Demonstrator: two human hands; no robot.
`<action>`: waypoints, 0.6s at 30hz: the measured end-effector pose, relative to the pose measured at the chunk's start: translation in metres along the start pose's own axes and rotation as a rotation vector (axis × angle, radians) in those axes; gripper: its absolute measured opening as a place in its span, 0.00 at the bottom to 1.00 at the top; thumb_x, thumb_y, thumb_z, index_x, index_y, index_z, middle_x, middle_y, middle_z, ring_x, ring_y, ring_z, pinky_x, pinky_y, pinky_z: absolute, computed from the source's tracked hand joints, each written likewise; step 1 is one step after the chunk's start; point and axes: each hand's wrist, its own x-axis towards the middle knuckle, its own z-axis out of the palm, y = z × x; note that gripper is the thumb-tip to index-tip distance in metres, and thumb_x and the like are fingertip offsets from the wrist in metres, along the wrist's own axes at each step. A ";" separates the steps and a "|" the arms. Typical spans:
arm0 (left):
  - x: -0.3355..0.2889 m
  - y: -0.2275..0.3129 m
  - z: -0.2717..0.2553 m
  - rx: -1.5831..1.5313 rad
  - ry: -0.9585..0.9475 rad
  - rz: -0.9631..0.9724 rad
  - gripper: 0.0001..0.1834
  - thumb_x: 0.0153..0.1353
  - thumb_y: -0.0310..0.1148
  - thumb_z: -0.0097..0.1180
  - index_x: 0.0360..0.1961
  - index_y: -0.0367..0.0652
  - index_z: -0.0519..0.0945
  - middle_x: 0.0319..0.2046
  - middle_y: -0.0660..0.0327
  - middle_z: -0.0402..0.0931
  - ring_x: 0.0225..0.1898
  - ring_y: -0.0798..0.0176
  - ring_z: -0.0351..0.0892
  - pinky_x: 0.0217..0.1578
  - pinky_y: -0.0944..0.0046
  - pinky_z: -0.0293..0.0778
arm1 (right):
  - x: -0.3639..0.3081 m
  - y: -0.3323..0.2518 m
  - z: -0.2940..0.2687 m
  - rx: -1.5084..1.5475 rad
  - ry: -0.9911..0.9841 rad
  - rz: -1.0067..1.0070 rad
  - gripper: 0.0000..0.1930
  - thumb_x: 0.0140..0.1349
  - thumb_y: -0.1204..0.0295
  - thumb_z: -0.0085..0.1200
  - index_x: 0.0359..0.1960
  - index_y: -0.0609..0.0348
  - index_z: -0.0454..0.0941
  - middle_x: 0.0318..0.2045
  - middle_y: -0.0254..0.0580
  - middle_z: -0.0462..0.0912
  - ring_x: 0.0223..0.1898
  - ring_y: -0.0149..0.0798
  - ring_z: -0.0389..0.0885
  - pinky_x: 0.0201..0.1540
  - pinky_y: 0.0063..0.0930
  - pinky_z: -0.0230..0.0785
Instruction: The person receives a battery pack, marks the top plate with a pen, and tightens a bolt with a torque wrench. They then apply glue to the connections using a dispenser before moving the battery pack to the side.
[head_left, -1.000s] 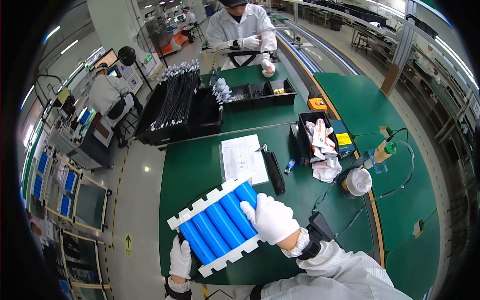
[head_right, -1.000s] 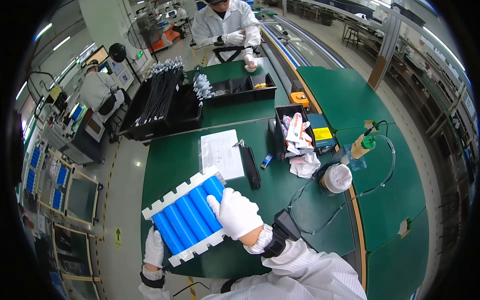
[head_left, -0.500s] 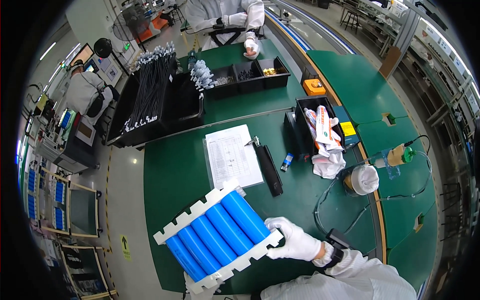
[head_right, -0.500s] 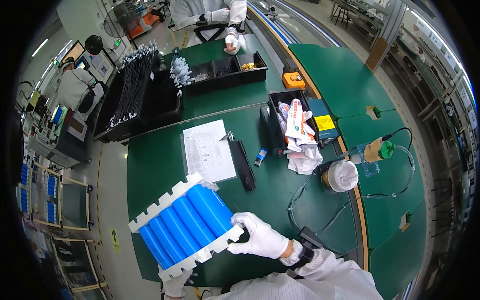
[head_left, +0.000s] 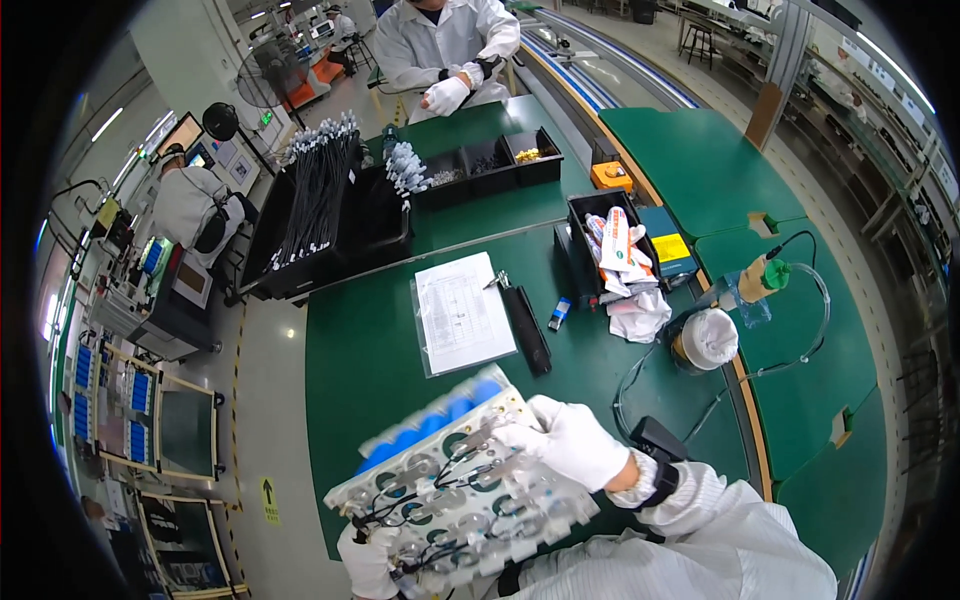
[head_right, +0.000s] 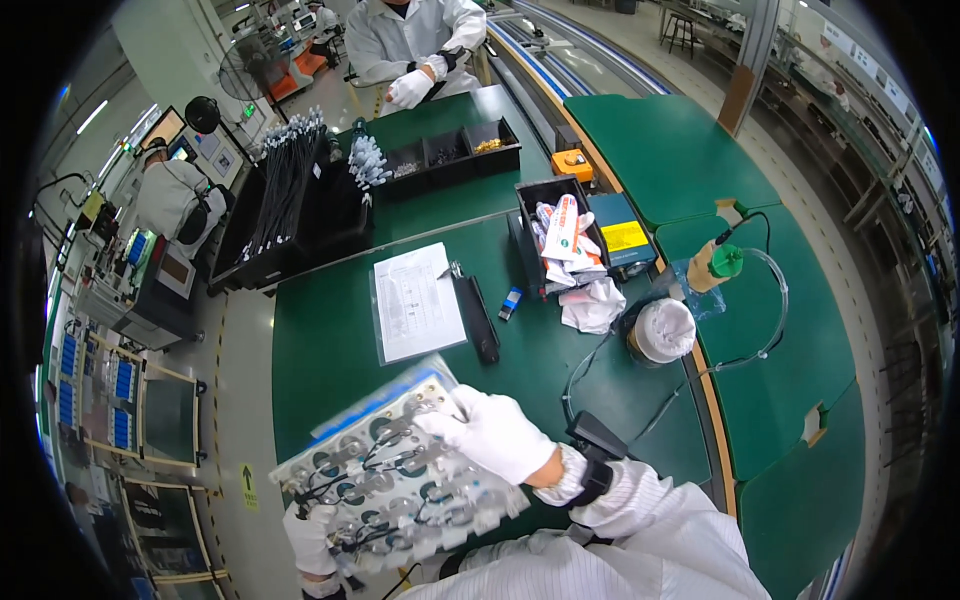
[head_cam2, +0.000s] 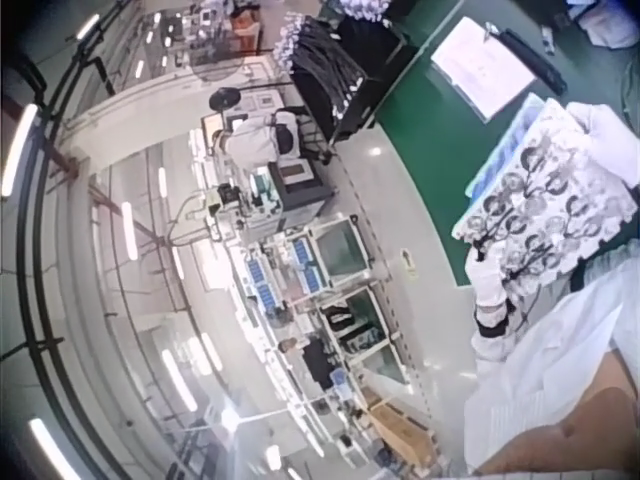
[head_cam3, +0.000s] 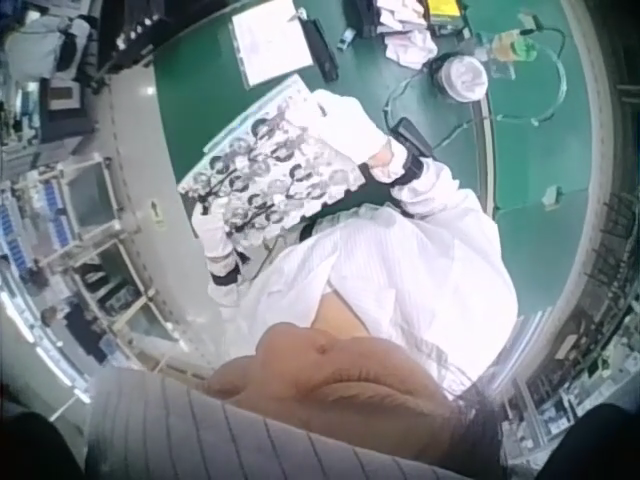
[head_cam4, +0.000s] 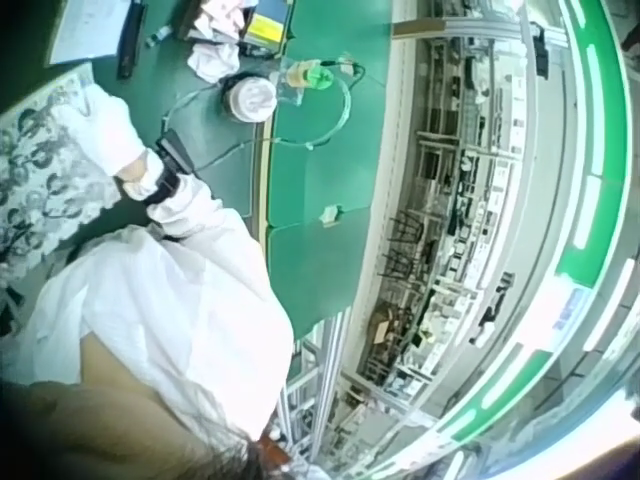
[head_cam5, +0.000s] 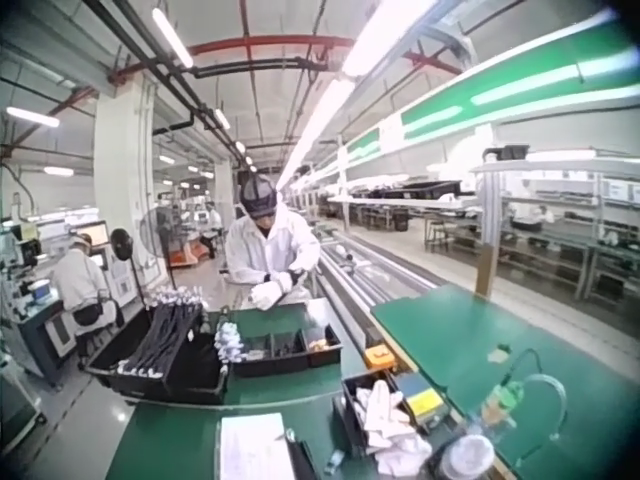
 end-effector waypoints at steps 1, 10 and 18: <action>0.003 -0.001 -0.006 0.035 -0.034 -0.072 0.13 0.52 0.27 0.60 0.40 0.34 0.79 0.33 0.61 0.80 0.32 0.69 0.78 0.35 0.69 0.75 | -0.002 0.002 -0.005 -0.036 0.005 0.049 0.20 0.62 0.56 0.55 0.39 0.64 0.76 0.26 0.45 0.82 0.27 0.34 0.80 0.34 0.26 0.72; 0.024 0.001 0.008 0.060 -0.285 -0.292 0.14 0.57 0.31 0.59 0.41 0.32 0.78 0.33 0.62 0.79 0.30 0.71 0.77 0.32 0.71 0.75 | 0.006 0.063 -0.005 0.115 0.030 0.145 0.19 0.64 0.58 0.53 0.43 0.64 0.77 0.28 0.44 0.82 0.30 0.28 0.77 0.36 0.26 0.71; 0.053 0.095 -0.080 1.087 0.164 0.503 0.20 0.49 0.29 0.63 0.45 0.37 0.76 0.49 0.51 0.71 0.49 0.52 0.73 0.49 0.57 0.71 | 0.013 0.021 -0.025 -0.418 0.245 -0.345 0.19 0.57 0.65 0.61 0.47 0.61 0.73 0.40 0.48 0.79 0.41 0.42 0.80 0.43 0.32 0.73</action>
